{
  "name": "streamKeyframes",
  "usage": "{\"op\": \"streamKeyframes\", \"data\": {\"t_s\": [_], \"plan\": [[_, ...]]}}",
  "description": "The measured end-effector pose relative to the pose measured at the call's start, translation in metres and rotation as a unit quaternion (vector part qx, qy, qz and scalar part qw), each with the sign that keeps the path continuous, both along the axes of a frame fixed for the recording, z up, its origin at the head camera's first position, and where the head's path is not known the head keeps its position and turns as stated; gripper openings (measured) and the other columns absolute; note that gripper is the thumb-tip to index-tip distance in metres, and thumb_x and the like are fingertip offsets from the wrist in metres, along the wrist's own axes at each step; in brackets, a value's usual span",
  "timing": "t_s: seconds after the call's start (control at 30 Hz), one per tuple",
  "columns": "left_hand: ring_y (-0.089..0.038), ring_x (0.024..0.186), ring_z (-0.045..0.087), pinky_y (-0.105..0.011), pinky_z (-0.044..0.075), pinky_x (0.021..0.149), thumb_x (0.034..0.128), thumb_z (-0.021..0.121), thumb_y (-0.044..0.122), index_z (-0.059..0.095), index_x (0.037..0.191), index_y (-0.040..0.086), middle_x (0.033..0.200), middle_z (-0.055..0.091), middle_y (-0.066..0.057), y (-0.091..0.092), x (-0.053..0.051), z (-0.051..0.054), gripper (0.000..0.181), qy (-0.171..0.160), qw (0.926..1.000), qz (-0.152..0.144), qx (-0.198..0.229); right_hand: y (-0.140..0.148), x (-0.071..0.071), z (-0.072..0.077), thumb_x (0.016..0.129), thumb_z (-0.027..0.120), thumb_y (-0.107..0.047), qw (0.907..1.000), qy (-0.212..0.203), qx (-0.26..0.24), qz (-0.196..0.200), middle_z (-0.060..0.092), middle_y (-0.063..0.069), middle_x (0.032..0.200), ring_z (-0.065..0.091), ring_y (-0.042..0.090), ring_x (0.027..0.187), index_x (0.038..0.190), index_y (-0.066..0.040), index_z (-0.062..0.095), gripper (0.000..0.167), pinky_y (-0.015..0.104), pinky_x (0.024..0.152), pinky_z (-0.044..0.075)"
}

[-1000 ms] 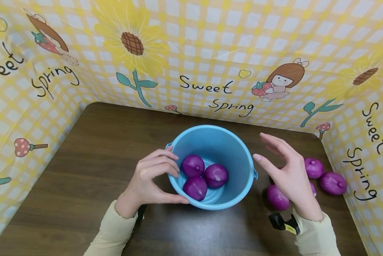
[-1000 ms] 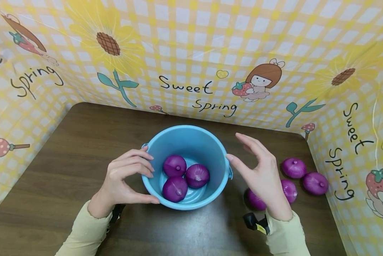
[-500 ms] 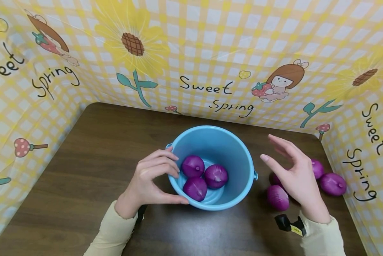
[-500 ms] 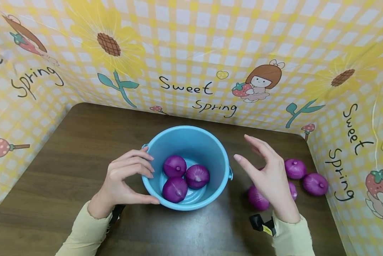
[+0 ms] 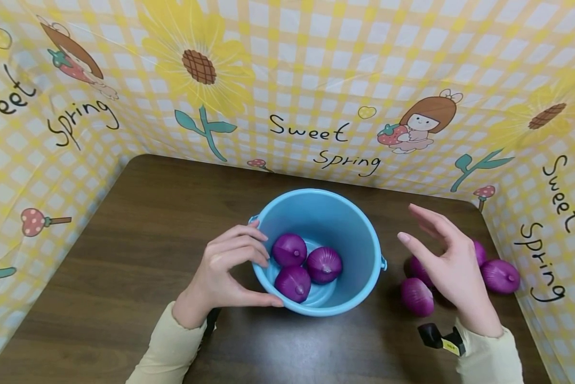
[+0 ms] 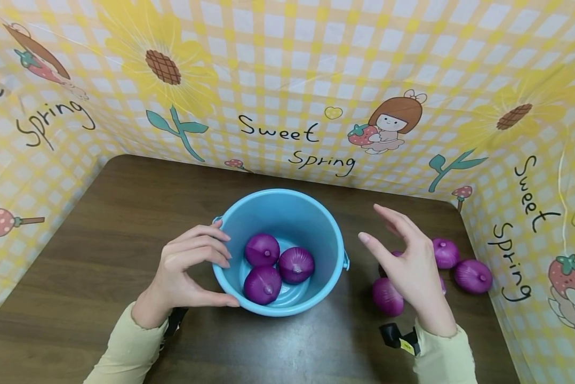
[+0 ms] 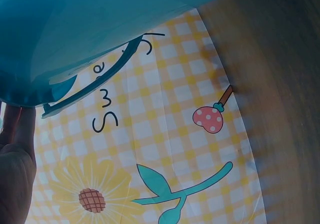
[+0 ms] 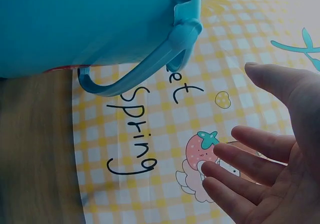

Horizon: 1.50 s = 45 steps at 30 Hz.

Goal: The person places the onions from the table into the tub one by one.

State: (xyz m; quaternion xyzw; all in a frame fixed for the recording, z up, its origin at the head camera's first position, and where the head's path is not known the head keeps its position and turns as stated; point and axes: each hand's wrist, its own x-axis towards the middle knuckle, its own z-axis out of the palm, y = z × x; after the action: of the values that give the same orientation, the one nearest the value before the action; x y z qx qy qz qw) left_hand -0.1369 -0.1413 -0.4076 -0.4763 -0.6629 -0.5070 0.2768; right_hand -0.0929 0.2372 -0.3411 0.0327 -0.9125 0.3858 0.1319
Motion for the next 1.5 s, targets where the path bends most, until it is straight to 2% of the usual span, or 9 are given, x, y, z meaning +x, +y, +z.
{"op": "streamKeyframes", "data": {"t_s": [0.27,0.33,0.53,0.6,0.87,1.27,1.5], "plan": [[-0.028,0.093,0.065,-0.057,0.047,0.104,0.0632,0.095,0.053,0.068,0.080,0.010,0.081,0.068,-0.001,0.000,0.000,0.000,0.054,0.006,1.0000,0.001,0.001,0.007,0.001,-0.003,0.091,0.080,-0.021,1.0000,-0.005,-0.006,-0.002,0.060,-0.004,0.138,0.056,-0.001,0.121,0.141,-0.028,0.061,0.054,0.010,0.098,0.044],[-0.028,0.093,0.065,-0.057,0.047,0.104,0.0632,0.095,0.053,0.068,0.080,0.010,0.081,0.068,-0.001,0.000,0.000,0.000,0.054,0.007,1.0000,0.001,0.002,0.008,0.002,-0.003,0.092,0.080,-0.021,1.0000,-0.007,-0.004,-0.005,0.060,-0.004,0.139,0.057,0.001,0.122,0.141,-0.028,0.061,0.054,0.010,0.098,0.044],[-0.028,0.094,0.064,-0.057,0.047,0.104,0.0633,0.096,0.053,0.068,0.080,0.010,0.081,0.068,-0.001,0.000,0.000,0.000,0.053,0.005,1.0000,0.001,0.001,0.014,0.003,-0.006,0.092,0.079,-0.025,0.9997,-0.019,0.008,-0.016,0.059,-0.004,0.140,0.059,0.024,0.126,0.142,-0.030,0.060,0.053,0.008,0.095,0.043],[-0.028,0.094,0.064,-0.057,0.047,0.105,0.0633,0.096,0.053,0.068,0.080,0.010,0.081,0.068,-0.001,0.000,0.000,0.000,0.054,0.004,1.0000,0.000,0.001,0.016,0.002,-0.007,0.092,0.079,-0.026,0.9995,-0.022,0.010,-0.021,0.059,-0.004,0.140,0.058,0.027,0.127,0.142,-0.030,0.060,0.053,0.007,0.093,0.043],[-0.028,0.094,0.064,-0.057,0.046,0.105,0.0638,0.095,0.053,0.068,0.079,0.009,0.081,0.068,-0.001,0.000,0.000,0.000,0.054,0.004,1.0000,0.001,0.002,0.022,0.002,-0.011,0.093,0.078,-0.032,0.9981,-0.041,0.017,-0.042,0.058,-0.005,0.140,0.057,0.026,0.128,0.141,-0.030,0.061,0.051,0.004,0.088,0.041],[-0.028,0.093,0.064,-0.058,0.046,0.105,0.0629,0.096,0.053,0.068,0.078,0.008,0.081,0.068,-0.002,0.001,0.000,0.000,0.055,0.008,1.0000,0.000,0.004,0.031,-0.001,-0.019,0.096,0.075,-0.030,0.9978,-0.057,-0.008,-0.034,0.056,0.003,0.143,0.056,0.032,0.129,0.144,-0.016,0.058,0.053,0.004,0.092,0.043],[-0.028,0.092,0.064,-0.057,0.047,0.104,0.0629,0.096,0.053,0.068,0.078,0.008,0.081,0.068,-0.002,0.001,0.000,0.000,0.055,0.010,0.9999,0.001,0.005,0.040,0.000,-0.027,0.097,0.073,-0.032,0.9964,-0.077,-0.013,-0.035,0.054,0.009,0.147,0.055,0.035,0.129,0.147,-0.015,0.056,0.056,0.005,0.091,0.044]]}}
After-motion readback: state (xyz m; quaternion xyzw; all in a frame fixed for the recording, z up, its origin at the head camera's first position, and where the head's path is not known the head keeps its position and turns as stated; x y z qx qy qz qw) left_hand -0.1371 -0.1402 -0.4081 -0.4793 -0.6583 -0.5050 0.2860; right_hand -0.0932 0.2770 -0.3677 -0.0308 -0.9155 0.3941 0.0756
